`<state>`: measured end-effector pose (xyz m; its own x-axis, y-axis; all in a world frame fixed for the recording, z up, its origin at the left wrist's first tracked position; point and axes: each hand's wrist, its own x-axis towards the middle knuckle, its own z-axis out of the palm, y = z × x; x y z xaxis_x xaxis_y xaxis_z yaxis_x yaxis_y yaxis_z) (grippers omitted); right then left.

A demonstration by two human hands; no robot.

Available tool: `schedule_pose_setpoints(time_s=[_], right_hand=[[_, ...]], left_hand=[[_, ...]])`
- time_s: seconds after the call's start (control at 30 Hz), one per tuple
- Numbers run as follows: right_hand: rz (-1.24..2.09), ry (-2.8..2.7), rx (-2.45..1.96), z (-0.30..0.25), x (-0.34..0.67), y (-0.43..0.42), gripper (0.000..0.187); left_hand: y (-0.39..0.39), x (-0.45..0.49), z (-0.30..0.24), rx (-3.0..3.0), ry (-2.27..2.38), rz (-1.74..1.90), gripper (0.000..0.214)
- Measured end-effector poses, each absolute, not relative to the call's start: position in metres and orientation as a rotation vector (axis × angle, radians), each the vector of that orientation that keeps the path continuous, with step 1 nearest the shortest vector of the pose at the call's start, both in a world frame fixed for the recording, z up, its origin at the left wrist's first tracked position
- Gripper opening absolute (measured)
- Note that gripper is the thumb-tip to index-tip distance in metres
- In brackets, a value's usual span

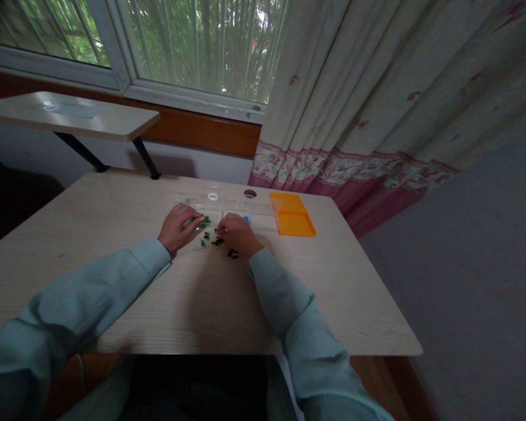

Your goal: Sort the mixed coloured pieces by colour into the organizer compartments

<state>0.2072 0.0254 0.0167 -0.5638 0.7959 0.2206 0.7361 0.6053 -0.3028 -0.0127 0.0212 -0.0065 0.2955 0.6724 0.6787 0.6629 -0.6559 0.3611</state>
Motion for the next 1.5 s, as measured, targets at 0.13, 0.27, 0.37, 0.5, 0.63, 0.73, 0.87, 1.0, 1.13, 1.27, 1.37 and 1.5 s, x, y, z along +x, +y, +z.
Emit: schedule_pose_setpoints(time_s=[0.13, 0.27, 0.37, 0.5, 0.63, 0.73, 0.87, 1.0, 1.13, 1.27, 1.37, 1.5], right_hand=[[0.666, -2.161, -1.236, 0.016, 0.222, 0.020, 0.009], [1.028, -1.852, -1.233, 0.016, 0.230, 0.008, 0.020], [1.105, -1.742, -1.216, 0.014, 0.230, 0.002, 0.022], [1.085, -1.649, -1.251, 0.011, 0.227, -0.001, 0.025], [1.231, -1.454, -1.227, 0.006, 0.223, -0.002, 0.028], [1.326, -1.353, -1.179, 0.004, 0.221, -0.003, 0.031], [1.377, -1.307, -1.162, 0.005, 0.216, -0.006, 0.034], [1.414, -1.335, -1.145, 0.006, 0.210, -0.008, 0.036], [1.362, -1.369, -1.165, 0.007, 0.206, -0.011, 0.034], [1.296, -1.443, -1.221, 0.009, 0.202, -0.015, 0.035], [1.248, -1.475, -1.227, 0.009, 0.199, -0.016, 0.035], [1.177, -1.485, -1.227, 0.009, 0.197, -0.017, 0.034]], left_hand=[[0.022, -0.012, -0.006, 2.501, 1.326, 1.309, 0.030], [0.025, -0.013, -0.008, 2.482, 1.373, 1.339, 0.027], [0.028, -0.015, -0.011, 2.483, 1.416, 1.352, 0.025], [0.030, -0.018, -0.015, 2.484, 1.525, 1.340, 0.027], [0.031, -0.018, -0.016, 2.474, 1.587, 1.326, 0.029], [0.029, -0.017, -0.015, 2.497, 1.562, 1.335, 0.030], [0.022, -0.012, -0.011, 2.598, 1.403, 1.303, 0.029], [0.011, -0.003, -0.006, 2.734, 1.163, 1.182, 0.026], [0.002, 0.004, 0.000, 2.772, 1.086, 1.140, 0.029], [0.000, 0.006, 0.002, 2.752, 1.106, 1.149, 0.031], [0.002, 0.005, 0.001, 2.737, 1.127, 1.195, 0.029], [0.002, 0.005, -0.002, 2.709, 1.112, 1.263, 0.026]])
